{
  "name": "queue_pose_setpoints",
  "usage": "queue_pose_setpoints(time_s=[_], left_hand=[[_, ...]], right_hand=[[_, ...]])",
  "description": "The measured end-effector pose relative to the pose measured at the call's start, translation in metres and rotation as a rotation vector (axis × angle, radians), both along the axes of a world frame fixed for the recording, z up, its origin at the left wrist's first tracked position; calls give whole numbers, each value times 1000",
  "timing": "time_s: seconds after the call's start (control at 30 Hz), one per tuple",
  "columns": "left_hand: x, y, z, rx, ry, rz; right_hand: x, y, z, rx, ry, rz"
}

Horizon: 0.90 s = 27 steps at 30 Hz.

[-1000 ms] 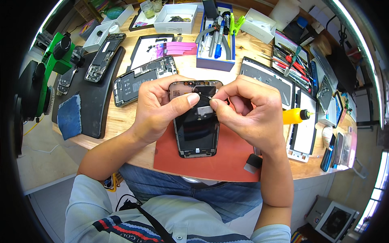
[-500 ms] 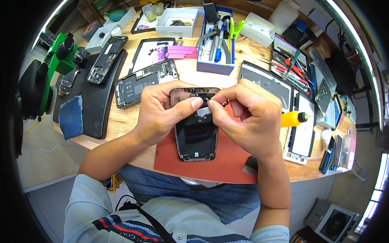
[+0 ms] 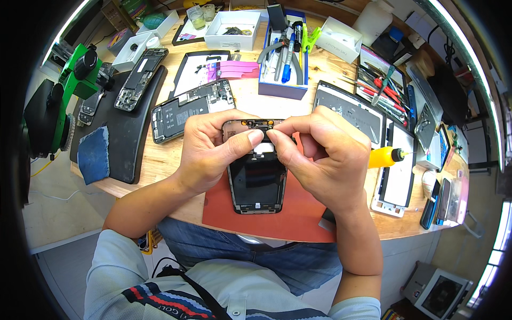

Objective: The person handles small electronic components and a disassembled smartphone on a workbench. They connect a ribbon cable to the phone's internal board and use a screwdriver to secure parts.

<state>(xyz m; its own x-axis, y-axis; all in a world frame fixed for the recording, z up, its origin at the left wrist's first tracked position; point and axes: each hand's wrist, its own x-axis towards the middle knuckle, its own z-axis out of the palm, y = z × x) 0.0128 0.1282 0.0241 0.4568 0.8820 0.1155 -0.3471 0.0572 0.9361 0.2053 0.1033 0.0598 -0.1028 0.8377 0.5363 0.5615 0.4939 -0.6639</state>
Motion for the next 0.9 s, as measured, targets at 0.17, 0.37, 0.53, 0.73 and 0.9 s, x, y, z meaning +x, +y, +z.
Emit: queue_pose_setpoints(time_s=[0.17,0.37,0.53,0.73,0.9], left_hand=[[-1,0,-1,33,44,6],[4,-2,-3,19,-4,50],[3,-1,-2,3,12,54],[3,-1,-2,-5,-3,52],[0,1,-2,-2,9,14]], right_hand=[[-2,-2,0,10,-17,22],[1,0,-3,-9,96,41],[12,2,4,-107,109,21],[9,2,2,-55,50,129],[5,0,2,-75,-32,68]])
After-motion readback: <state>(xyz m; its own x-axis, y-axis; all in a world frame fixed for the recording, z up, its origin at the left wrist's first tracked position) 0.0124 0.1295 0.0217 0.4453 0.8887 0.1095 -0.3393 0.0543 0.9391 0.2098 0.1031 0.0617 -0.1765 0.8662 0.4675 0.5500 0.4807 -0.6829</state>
